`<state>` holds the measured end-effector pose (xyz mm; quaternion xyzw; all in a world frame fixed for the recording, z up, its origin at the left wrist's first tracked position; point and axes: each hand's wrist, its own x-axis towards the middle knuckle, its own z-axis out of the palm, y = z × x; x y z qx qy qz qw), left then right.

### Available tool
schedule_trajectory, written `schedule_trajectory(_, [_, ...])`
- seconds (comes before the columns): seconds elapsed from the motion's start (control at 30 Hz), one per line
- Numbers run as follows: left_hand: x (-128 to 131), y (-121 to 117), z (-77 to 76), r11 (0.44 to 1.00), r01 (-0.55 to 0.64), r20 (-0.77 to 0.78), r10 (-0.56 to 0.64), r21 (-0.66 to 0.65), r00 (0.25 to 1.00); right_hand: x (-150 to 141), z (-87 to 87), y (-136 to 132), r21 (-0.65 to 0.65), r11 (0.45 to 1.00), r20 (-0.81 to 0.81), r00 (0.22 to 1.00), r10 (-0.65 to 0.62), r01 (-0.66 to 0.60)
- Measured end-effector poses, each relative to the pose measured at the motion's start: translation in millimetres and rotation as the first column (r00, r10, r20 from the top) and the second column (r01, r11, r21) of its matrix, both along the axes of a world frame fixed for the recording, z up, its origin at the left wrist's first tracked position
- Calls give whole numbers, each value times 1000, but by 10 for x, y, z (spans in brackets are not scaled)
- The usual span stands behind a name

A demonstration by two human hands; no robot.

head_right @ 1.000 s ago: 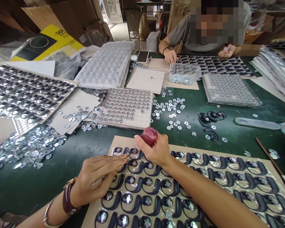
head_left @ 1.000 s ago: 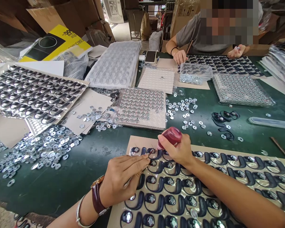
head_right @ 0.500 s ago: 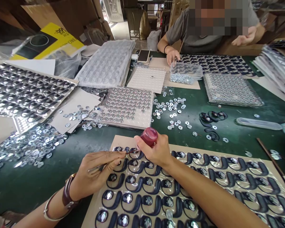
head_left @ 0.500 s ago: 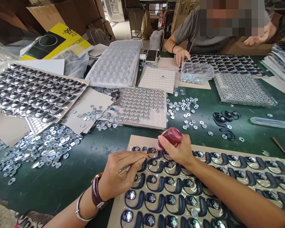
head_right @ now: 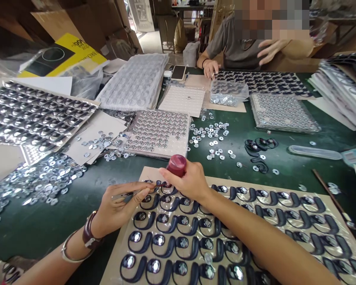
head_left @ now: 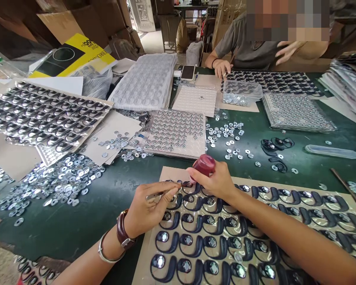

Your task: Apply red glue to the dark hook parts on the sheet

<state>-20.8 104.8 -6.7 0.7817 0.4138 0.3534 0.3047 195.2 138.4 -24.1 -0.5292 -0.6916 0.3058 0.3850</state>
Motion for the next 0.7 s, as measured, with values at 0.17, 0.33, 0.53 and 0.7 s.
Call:
schedule_trajectory(0.17, [27, -34, 14, 997, -3, -39, 6, 73, 999, 15, 169, 19, -31, 999, 43, 999, 30, -29])
schedule_trajectory(0.33, [72, -139, 7, 957, 102, -108, -75, 272, 991, 315, 207, -54, -145, 989, -286, 958, -26, -16])
schedule_trajectory(0.53, [317, -138, -8, 824, 368, -331, -236, 430, 914, 568, 16, -139, -14, 984, -279, 944, -174, 178])
schedule_trajectory(0.7, [445, -71, -8, 775, 422, -420, -224, 470, 880, 538, -86, -151, -16, 989, -290, 945, -148, 150])
